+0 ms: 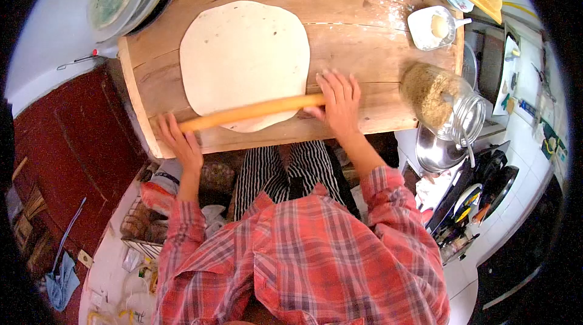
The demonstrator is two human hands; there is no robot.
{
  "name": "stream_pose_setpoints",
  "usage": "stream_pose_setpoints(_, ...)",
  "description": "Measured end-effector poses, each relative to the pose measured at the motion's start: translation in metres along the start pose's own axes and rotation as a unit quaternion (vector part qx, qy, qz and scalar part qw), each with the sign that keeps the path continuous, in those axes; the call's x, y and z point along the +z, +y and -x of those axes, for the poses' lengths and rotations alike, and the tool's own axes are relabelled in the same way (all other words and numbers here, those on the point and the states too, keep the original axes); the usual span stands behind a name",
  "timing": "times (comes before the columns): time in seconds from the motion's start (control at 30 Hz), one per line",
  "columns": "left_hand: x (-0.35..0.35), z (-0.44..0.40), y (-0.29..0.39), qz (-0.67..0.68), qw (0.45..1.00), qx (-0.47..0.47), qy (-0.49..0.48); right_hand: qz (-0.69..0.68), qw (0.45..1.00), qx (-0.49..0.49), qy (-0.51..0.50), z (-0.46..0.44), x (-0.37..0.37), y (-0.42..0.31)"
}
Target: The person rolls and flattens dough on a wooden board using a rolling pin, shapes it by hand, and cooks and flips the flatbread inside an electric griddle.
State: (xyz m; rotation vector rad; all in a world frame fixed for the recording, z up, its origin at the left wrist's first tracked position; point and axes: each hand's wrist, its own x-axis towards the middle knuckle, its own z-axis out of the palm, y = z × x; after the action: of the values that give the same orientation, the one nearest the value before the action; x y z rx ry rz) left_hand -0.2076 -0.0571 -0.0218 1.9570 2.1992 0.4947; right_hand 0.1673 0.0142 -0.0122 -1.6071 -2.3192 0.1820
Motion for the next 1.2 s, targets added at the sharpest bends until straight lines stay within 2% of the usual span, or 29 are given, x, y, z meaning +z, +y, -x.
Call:
stream_pose_setpoints(0.1, 0.019, -0.071, -0.006, -0.030, 0.996, 0.031, 0.082, 0.023, 0.999, 0.018, 0.022, -0.054, 0.008, 0.022)
stream_pose_setpoints(0.2, 0.017, -0.142, 0.008, 0.005, 0.993, 0.009, 0.118, 0.046, 0.995, 0.044, 0.075, -0.122, 0.010, 0.039)
stream_pose_setpoints(0.27, 0.015, -0.165, 0.014, -0.015, 0.989, -0.022, 0.145, 0.063, 0.991, 0.059, 0.104, -0.130, 0.009, 0.040)
stream_pose_setpoints(0.3, 0.017, -0.160, 0.013, -0.016, 0.989, -0.022, 0.147, 0.049, 0.995, 0.056, 0.071, -0.125, 0.008, 0.037)
stream_pose_setpoints(0.37, 0.026, -0.130, 0.006, -0.079, 0.997, 0.017, -0.022, 0.035, 0.997, 0.051, 0.042, -0.106, 0.009, 0.025)
stream_pose_setpoints(0.4, 0.029, -0.117, 0.003, -0.080, 0.996, 0.017, -0.019, 0.036, 0.997, 0.056, 0.030, -0.088, 0.011, 0.014)
stream_pose_setpoints(0.47, 0.038, -0.101, -0.001, -0.047, 0.995, 0.045, 0.073, 0.037, 0.997, 0.058, 0.021, -0.090, 0.018, 0.012)
stream_pose_setpoints(0.6, 0.031, -0.166, 0.002, -0.048, 0.997, 0.037, 0.052, 0.071, 0.993, 0.041, 0.088, -0.143, 0.030, 0.024)
stream_pose_setpoints(0.67, 0.043, -0.208, -0.011, -0.012, 0.985, 0.003, 0.171, 0.097, 0.987, 0.035, 0.121, -0.192, 0.038, 0.040)
stream_pose_setpoints(0.7, 0.047, -0.222, -0.015, -0.012, 0.985, 0.002, 0.172, 0.100, 0.982, 0.037, 0.157, -0.213, 0.043, 0.048)
stream_pose_setpoints(0.77, 0.050, -0.238, -0.019, 0.050, 0.961, -0.105, 0.250, 0.102, 0.975, 0.037, 0.192, -0.232, 0.037, 0.049)
stream_pose_setpoints(0.8, 0.052, -0.236, -0.017, 0.051, 0.961, -0.107, 0.251, 0.074, 0.973, 0.028, 0.218, -0.238, 0.032, 0.046)
stream_pose_setpoints(0.83, 0.055, -0.233, -0.014, 0.129, 0.931, -0.190, 0.285, 0.045, 0.969, 0.017, 0.243, -0.242, 0.029, 0.044)
stream_pose_setpoints(0.87, 0.059, -0.227, -0.010, 0.205, 0.887, -0.270, 0.314, 0.044, 0.969, 0.015, 0.242, -0.236, 0.026, 0.036)
stream_pose_setpoints(0.9, 0.058, -0.220, -0.003, 0.204, 0.886, -0.272, 0.315, 0.017, 0.980, 0.042, 0.194, -0.222, 0.019, 0.024)
stream_pose_setpoints(0.93, 0.055, -0.209, 0.007, 0.203, 0.902, -0.268, 0.271, -0.010, 0.987, 0.069, 0.145, -0.210, 0.014, 0.015)
stream_pose_setpoints(0.97, 0.054, -0.201, 0.015, 0.202, 0.916, -0.263, 0.225, -0.011, 0.987, 0.066, 0.146, -0.197, 0.017, 0.010)
stream_pose_setpoints(1.0, 0.059, -0.192, 0.018, 0.201, 0.915, -0.264, 0.228, -0.025, 0.991, 0.048, 0.123, -0.181, 0.025, 0.006)
stream_pose_setpoints(1.03, 0.065, -0.182, 0.021, 0.068, 0.968, -0.151, 0.187, -0.038, 0.994, 0.029, 0.101, -0.170, 0.031, 0.002)
stream_pose_setpoints(1.07, 0.072, -0.174, 0.022, -0.068, 0.987, -0.033, 0.140, -0.040, 0.994, 0.025, 0.102, -0.163, 0.038, -0.002)
stream_pose_setpoints(1.1, 0.070, -0.171, 0.033, -0.070, 0.987, -0.034, 0.142, -0.026, 0.997, 0.011, 0.077, -0.159, 0.043, -0.009)
stream_pose_setpoints(1.17, 0.059, -0.170, 0.057, 0.074, 0.993, 0.057, 0.075, -0.013, 0.999, -0.006, 0.053, -0.158, 0.048, -0.020)
stream_pose_setpoints(1.2, 0.051, -0.172, 0.063, 0.073, 0.993, 0.057, 0.077, -0.071, 0.997, 0.000, 0.027, -0.161, 0.047, -0.024)
